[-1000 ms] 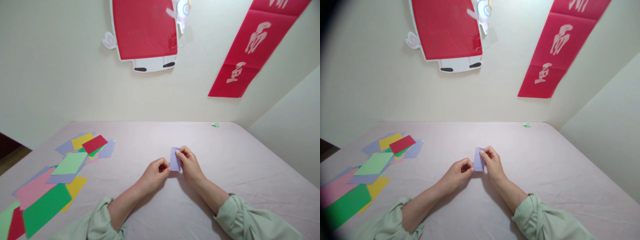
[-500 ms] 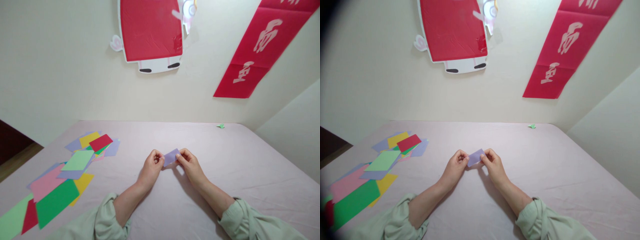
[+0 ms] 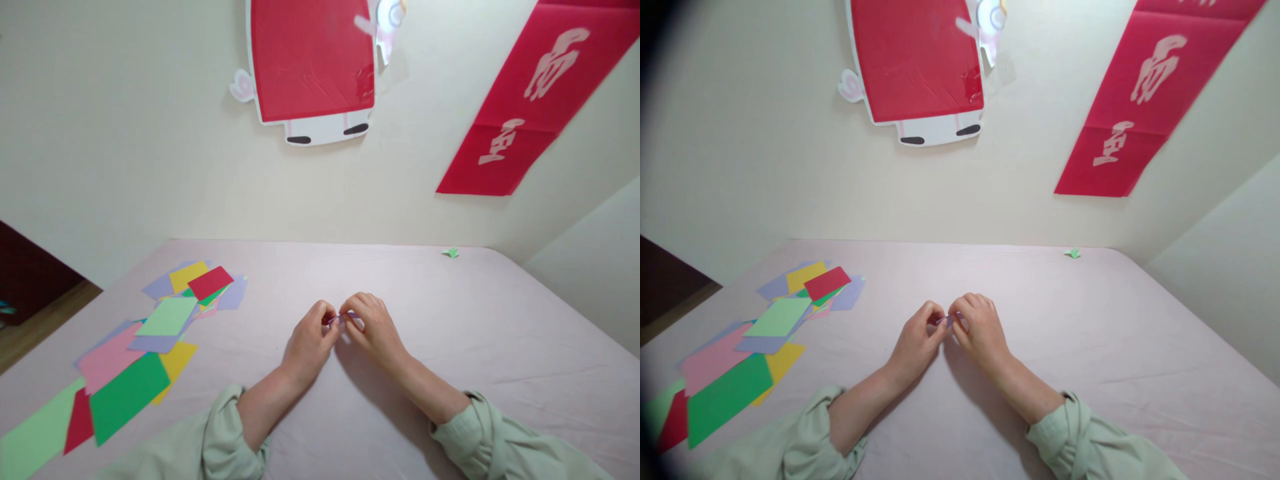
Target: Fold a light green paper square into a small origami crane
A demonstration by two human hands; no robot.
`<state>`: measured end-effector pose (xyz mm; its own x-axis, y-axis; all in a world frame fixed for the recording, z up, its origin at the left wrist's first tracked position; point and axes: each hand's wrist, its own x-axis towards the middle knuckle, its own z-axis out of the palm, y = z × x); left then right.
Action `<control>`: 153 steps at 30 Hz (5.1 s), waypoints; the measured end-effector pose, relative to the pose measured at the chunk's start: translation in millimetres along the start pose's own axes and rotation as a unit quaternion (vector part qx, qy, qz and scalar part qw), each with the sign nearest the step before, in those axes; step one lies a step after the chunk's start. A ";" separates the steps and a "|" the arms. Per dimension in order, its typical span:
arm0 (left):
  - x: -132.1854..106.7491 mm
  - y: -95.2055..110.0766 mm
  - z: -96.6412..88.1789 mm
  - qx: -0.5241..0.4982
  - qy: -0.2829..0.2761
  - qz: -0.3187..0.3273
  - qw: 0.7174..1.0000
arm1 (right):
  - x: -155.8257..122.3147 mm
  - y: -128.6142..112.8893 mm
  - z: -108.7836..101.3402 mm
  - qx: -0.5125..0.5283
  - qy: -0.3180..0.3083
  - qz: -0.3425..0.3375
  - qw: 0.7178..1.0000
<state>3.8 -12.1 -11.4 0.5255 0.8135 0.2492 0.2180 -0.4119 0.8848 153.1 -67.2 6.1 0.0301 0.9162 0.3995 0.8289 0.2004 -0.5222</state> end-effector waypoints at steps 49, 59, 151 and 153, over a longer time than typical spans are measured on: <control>6.8 -0.1 -5.7 0.036 0.043 0.021 0.998 | -1.3 12.2 -3.7 0.139 0.021 0.054 0.989; 17.5 -12.3 -12.0 0.007 0.115 -0.053 0.992 | 1.9 23.7 -10.1 0.179 0.065 0.104 0.976; 15.4 -13.3 1.8 -0.221 0.017 -0.181 0.958 | -2.3 15.4 17.3 0.267 0.008 0.161 0.950; 15.3 -13.5 1.5 -0.221 0.015 -0.179 0.958 | -2.6 15.9 17.6 0.265 0.008 0.161 0.951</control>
<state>10.1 5.3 -20.1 0.4566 0.8844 -0.0970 0.0065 0.1057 0.9944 156.3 -60.3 -16.4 0.2466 0.9552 0.1636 0.3769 0.0610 -0.9243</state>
